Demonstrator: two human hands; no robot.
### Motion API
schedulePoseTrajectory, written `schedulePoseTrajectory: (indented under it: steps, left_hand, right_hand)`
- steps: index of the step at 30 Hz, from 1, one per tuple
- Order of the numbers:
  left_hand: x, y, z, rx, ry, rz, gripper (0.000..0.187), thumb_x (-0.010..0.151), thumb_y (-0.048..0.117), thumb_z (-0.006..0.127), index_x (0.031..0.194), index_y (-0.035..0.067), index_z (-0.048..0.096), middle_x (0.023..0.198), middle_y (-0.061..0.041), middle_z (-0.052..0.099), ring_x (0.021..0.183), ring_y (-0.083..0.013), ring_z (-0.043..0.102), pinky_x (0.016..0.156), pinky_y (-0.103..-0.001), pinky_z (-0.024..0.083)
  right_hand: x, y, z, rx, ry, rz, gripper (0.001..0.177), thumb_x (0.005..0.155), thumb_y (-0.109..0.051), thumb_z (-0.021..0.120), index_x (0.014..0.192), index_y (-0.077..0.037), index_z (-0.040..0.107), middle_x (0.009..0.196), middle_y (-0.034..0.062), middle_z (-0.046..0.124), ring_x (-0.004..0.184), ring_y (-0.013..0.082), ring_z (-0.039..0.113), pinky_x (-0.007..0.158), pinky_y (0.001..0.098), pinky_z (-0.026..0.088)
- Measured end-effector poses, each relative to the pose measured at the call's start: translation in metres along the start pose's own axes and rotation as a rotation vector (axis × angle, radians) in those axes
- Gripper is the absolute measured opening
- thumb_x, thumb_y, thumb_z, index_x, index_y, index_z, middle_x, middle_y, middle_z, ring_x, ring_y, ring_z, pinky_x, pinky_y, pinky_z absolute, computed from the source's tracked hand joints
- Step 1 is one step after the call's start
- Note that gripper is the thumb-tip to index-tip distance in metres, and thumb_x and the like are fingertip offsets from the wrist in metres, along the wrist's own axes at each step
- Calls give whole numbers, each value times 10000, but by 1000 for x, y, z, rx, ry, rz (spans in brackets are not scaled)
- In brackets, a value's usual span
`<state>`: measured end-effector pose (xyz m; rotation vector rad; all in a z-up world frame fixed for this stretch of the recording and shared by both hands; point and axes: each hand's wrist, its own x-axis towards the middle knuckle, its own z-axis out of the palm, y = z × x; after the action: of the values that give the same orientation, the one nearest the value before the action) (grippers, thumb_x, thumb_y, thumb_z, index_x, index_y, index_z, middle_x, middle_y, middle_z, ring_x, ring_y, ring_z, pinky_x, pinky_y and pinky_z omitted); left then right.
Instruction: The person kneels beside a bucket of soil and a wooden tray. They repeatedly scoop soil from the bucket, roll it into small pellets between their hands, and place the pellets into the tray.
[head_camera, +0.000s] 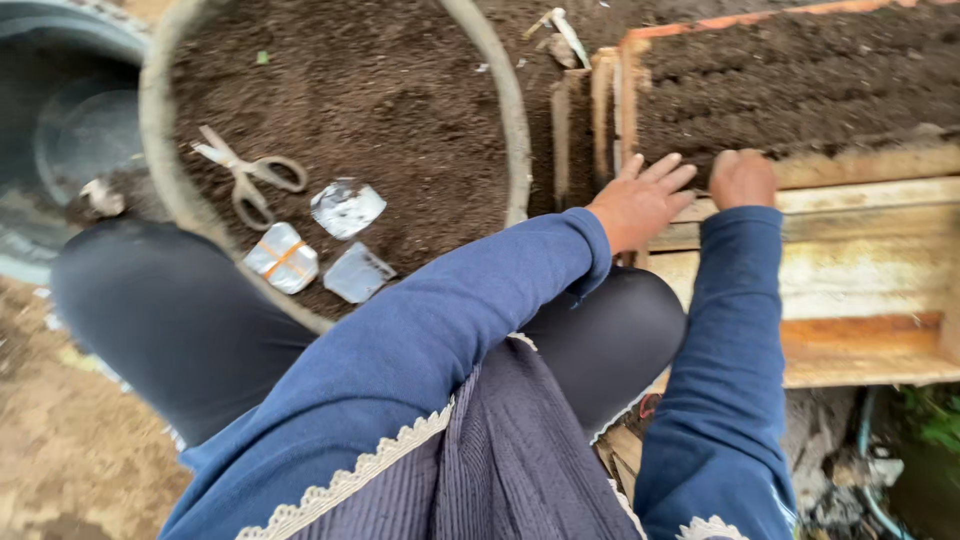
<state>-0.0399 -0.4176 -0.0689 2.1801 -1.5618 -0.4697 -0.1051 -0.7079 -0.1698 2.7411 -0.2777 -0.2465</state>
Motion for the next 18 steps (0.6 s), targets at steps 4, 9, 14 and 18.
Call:
schedulePoseTrajectory:
  steps: [4,9,14,18]
  left_hand:
    - [-74,-34,-75,-85,78,-30,373,1034,109,502,1386,174,608,1635,-106,293,1542,-366,219,1107,-748,333]
    - [-228,-107,-180,-40,627,-223,232,792,-137,571,869,33,709,847,-125,673,814,-324,647,700,-481,559]
    - [-345,-170,-130,213,426,-676,391,704,270,906,868,41,635,1057,-157,547,935,-403,560,679,-565,550]
    - [-365,-174,-123,30,387,-669,377,784,265,932,856,50,631,1030,-89,443,967,-376,559,664,-415,633]
  right_hand:
    - [5,-3,-36,81,-148,117,346,1017,-133,419,911,-10,725,867,291,757,792,508,735,609,546,543]
    - [-11,-16,-84,362,-55,313,858,1176,-637,557,1390,189,655,1245,437,672,1104,623,608,951,651,442]
    - [-8,-195,-296,609,452,-184,332,1055,-142,680,1262,91,794,1257,323,712,1137,448,664,1019,518,508]
    - [21,-342,-294,784,458,-405,314,978,-165,777,1271,-50,763,1270,199,732,1222,374,659,1057,483,520]
